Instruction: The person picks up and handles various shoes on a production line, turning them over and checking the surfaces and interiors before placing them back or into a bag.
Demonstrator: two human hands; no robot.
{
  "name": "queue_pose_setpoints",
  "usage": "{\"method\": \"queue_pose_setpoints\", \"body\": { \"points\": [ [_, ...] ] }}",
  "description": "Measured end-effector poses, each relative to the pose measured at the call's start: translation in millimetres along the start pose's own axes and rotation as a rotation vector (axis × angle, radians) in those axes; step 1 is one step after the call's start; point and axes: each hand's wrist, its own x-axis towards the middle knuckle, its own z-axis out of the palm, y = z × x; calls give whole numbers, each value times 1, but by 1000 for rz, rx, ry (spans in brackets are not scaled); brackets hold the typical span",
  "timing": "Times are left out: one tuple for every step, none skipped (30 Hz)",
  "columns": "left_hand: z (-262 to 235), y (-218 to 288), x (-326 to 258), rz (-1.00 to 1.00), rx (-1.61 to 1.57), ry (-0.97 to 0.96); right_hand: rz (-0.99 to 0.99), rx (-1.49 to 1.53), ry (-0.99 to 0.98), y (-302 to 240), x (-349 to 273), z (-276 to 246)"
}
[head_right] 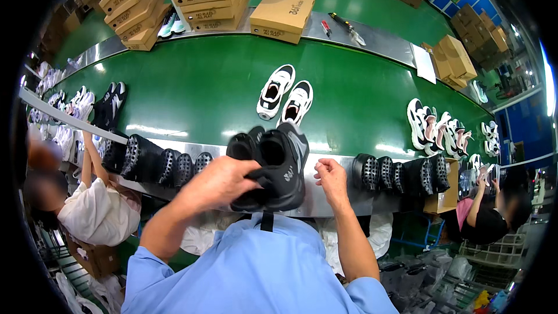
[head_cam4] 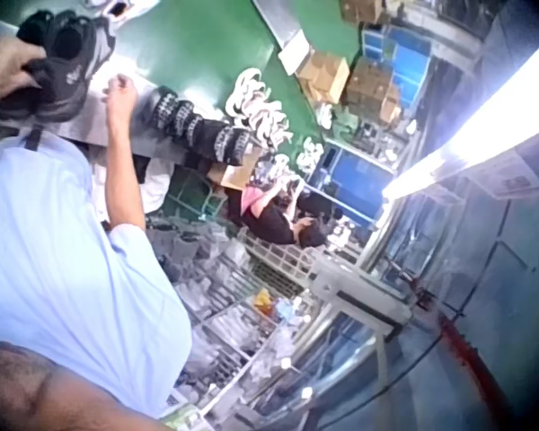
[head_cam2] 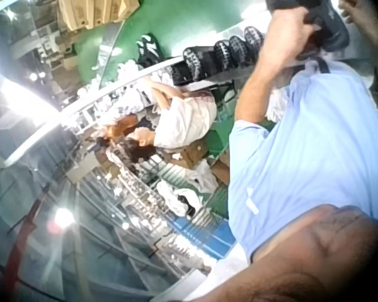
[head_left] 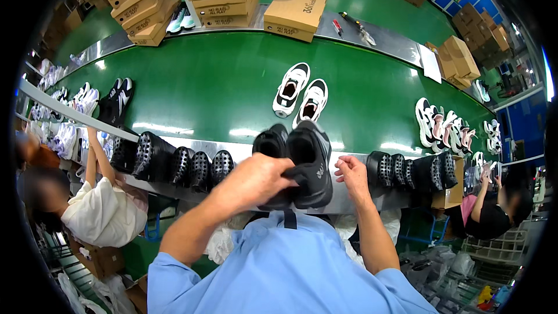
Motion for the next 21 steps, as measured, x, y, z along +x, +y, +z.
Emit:
{"method": "queue_pose_setpoints", "body": {
  "points": [
    [-21,5,3,-62,6,-35,-1,5,10,1,1,-2],
    [-33,-5,6,-18,74,18,-14,-15,-24,3,-1,-2],
    [-45,-17,11,28,73,58,-26,-35,-54,5,-3,-3],
    [-59,-33,14,18,174,71,-37,-44,-69,0,-10,0],
    [-70,-43,24,-66,223,70,-32,-39,-50,7,-12,-4],
    [-80,-62,30,-66,275,94,-27,-46,-34,13,-15,-7],
    [-86,-84,36,-65,362,137,-20,-55,-15,21,-18,-10],
    [-89,-121,42,-57,438,153,0,-42,10,28,-21,-12],
    [-88,-158,47,12,533,184,4,-33,22,36,-25,-18],
    [-90,-190,50,22,578,187,23,-19,59,43,-30,-23],
    [-90,-222,54,35,621,192,40,-5,98,50,-33,-27],
    [-91,-254,53,11,639,201,52,1,115,52,-38,-30],
    [-91,-284,52,-9,653,208,54,11,121,55,-43,-33],
    [-90,-307,51,-71,665,188,66,9,132,60,-47,-37],
    [-96,-337,44,-137,721,78,77,8,134,63,-51,-36],
    [-94,-337,52,-247,710,-73,58,12,154,69,-58,-41],
    [-93,-327,60,-351,698,-228,68,13,176,75,-66,-44],
    [-82,-280,79,-479,949,-299,130,31,242,80,-75,-48],
    [-80,-214,100,-641,1027,-401,185,55,292,85,-84,-48],
    [-84,-202,116,-668,980,-525,192,64,291,90,-88,-45],
    [-70,-175,127,-428,890,-286,197,65,305,93,-93,-43]
  ]
}}
